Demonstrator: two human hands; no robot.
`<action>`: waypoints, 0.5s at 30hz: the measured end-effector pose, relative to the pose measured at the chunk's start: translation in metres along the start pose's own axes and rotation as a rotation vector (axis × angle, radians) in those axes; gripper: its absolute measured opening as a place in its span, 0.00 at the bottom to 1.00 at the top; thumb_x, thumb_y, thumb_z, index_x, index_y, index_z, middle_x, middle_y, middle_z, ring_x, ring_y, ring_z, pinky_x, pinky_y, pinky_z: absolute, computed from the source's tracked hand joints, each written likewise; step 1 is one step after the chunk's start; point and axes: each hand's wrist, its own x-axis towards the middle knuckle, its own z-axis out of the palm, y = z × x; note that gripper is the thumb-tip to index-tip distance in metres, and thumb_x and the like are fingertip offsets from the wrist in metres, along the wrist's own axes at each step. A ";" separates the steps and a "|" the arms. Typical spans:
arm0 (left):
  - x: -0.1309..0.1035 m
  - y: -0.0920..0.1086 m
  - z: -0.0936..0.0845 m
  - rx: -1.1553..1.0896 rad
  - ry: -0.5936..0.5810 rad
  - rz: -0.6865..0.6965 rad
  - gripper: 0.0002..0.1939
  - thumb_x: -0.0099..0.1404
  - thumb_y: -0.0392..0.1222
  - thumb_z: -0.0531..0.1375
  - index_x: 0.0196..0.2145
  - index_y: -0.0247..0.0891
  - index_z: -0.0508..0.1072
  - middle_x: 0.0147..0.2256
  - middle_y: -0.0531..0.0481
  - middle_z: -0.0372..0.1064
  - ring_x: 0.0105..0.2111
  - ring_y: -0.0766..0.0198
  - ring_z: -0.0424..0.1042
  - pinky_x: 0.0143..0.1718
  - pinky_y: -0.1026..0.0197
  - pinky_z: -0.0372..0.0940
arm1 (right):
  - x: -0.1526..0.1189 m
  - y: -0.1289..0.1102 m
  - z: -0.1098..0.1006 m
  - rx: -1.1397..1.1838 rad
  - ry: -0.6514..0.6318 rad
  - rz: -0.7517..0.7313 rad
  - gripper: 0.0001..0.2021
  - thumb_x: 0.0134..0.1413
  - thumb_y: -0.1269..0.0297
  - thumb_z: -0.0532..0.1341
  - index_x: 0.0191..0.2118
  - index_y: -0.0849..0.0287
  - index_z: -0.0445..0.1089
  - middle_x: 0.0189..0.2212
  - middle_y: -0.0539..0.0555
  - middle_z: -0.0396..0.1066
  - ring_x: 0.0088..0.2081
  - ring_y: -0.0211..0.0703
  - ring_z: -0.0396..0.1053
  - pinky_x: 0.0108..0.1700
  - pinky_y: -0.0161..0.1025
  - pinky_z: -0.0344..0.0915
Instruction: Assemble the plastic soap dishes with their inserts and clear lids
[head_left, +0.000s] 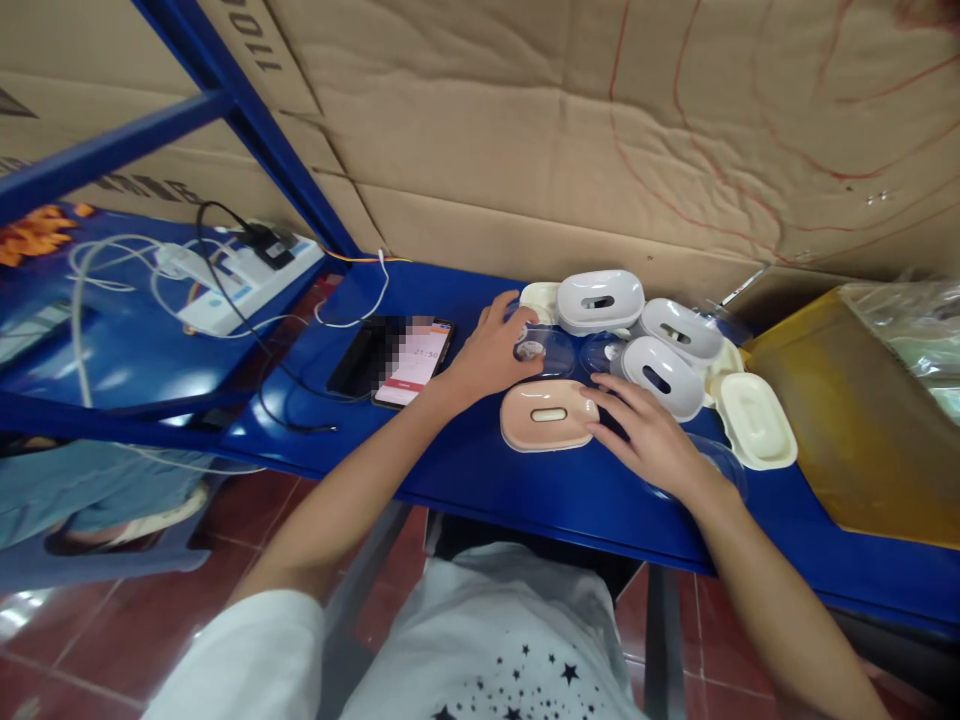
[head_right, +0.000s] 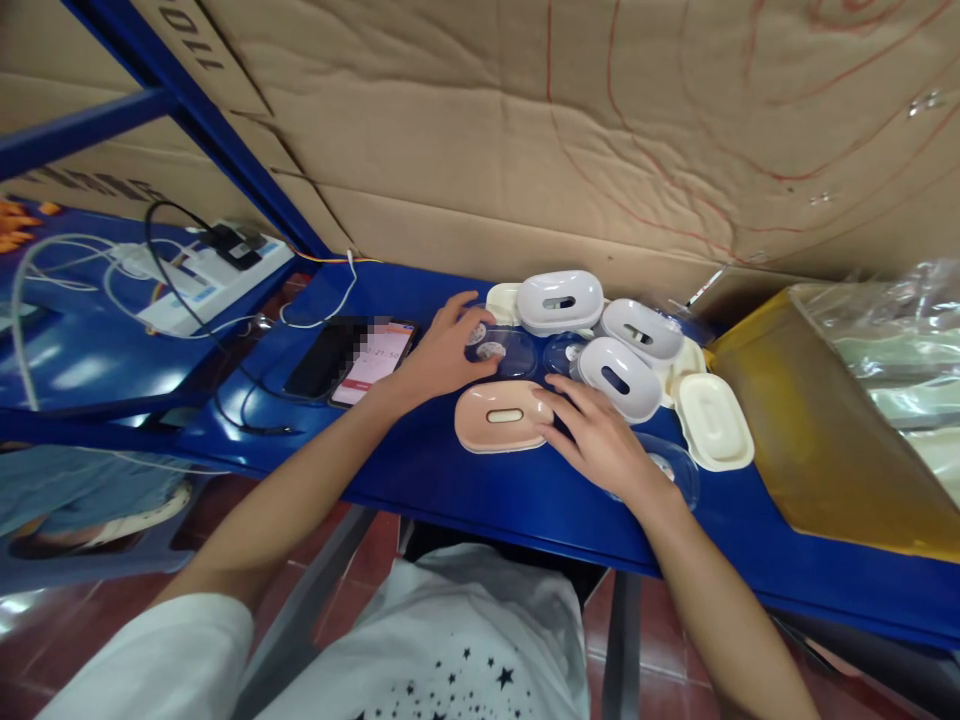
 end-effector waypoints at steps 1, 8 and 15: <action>-0.003 0.001 -0.006 -0.035 0.003 0.046 0.24 0.63 0.41 0.68 0.56 0.41 0.70 0.73 0.34 0.52 0.73 0.36 0.57 0.72 0.33 0.59 | 0.001 -0.001 -0.001 0.006 0.005 0.004 0.25 0.76 0.56 0.60 0.73 0.51 0.65 0.70 0.65 0.68 0.68 0.62 0.70 0.68 0.66 0.71; -0.047 0.024 -0.029 -0.278 -0.301 0.435 0.31 0.59 0.36 0.68 0.59 0.47 0.66 0.70 0.40 0.59 0.73 0.44 0.61 0.72 0.39 0.62 | 0.003 -0.009 -0.015 0.012 0.059 -0.060 0.43 0.71 0.53 0.67 0.82 0.43 0.46 0.78 0.63 0.54 0.77 0.67 0.57 0.73 0.69 0.62; -0.056 0.027 -0.008 -0.270 -0.353 0.486 0.34 0.60 0.32 0.64 0.63 0.48 0.68 0.70 0.41 0.62 0.72 0.45 0.63 0.72 0.39 0.64 | 0.002 -0.008 -0.009 0.054 -0.074 -0.088 0.40 0.72 0.57 0.67 0.81 0.42 0.49 0.76 0.60 0.60 0.74 0.61 0.64 0.72 0.67 0.66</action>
